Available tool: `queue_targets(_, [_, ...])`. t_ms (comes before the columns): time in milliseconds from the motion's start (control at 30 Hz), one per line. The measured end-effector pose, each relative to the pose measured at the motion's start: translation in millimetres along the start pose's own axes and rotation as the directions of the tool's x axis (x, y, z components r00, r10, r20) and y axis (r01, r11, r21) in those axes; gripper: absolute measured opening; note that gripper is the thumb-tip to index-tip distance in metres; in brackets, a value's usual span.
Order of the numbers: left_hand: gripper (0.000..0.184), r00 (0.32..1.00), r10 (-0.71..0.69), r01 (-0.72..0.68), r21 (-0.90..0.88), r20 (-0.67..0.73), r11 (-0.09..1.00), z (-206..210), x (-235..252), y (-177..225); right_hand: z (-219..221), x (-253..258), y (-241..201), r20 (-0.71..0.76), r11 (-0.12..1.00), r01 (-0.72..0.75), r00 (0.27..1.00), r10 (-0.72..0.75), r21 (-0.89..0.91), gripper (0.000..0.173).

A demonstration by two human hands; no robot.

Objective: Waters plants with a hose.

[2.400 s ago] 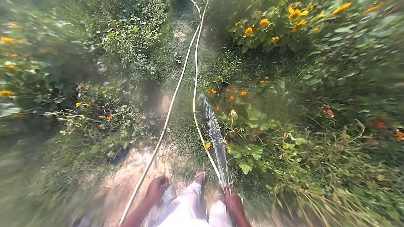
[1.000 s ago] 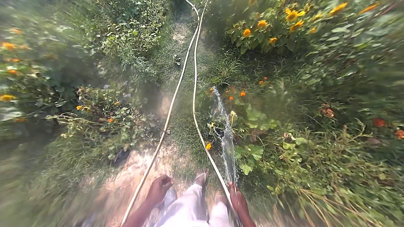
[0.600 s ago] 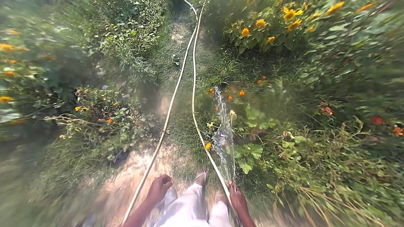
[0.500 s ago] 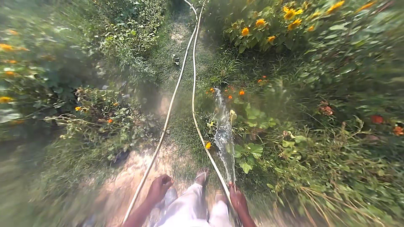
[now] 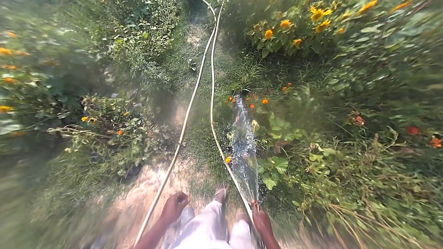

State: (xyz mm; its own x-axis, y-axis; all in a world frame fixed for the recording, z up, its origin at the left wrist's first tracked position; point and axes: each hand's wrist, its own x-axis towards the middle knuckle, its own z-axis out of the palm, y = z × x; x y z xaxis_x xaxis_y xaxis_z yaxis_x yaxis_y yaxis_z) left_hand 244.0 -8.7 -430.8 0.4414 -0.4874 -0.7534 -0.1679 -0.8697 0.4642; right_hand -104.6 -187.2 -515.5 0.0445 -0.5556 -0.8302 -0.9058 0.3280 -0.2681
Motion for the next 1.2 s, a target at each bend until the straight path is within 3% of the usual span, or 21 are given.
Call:
queue_targets(167, [0.031, 1.000, -0.021, 0.021, 0.001, 0.000, 1.000, -3.3, -4.5, 2.4, 6.2, -0.2, 11.3, -0.009, 1.000, -0.026, 1.000, 0.026, 0.009, 0.067])
queue_targets(667, [0.029, 1.000, -0.025, 0.026, 0.044, -0.015, 0.999, -4.3, -9.5, 4.1, 30.4, 6.0, 49.7, 0.009, 0.997, -0.059, 0.998, 0.059, -0.042, 0.077])
queue_targets(1200, [0.028, 1.000, -0.012, 0.012, 0.067, 0.005, 0.998, 0.8, -10.6, 10.9, 21.6, 6.0, 50.0, 0.037, 0.995, -0.036, 0.998, 0.040, -0.092, 0.074])
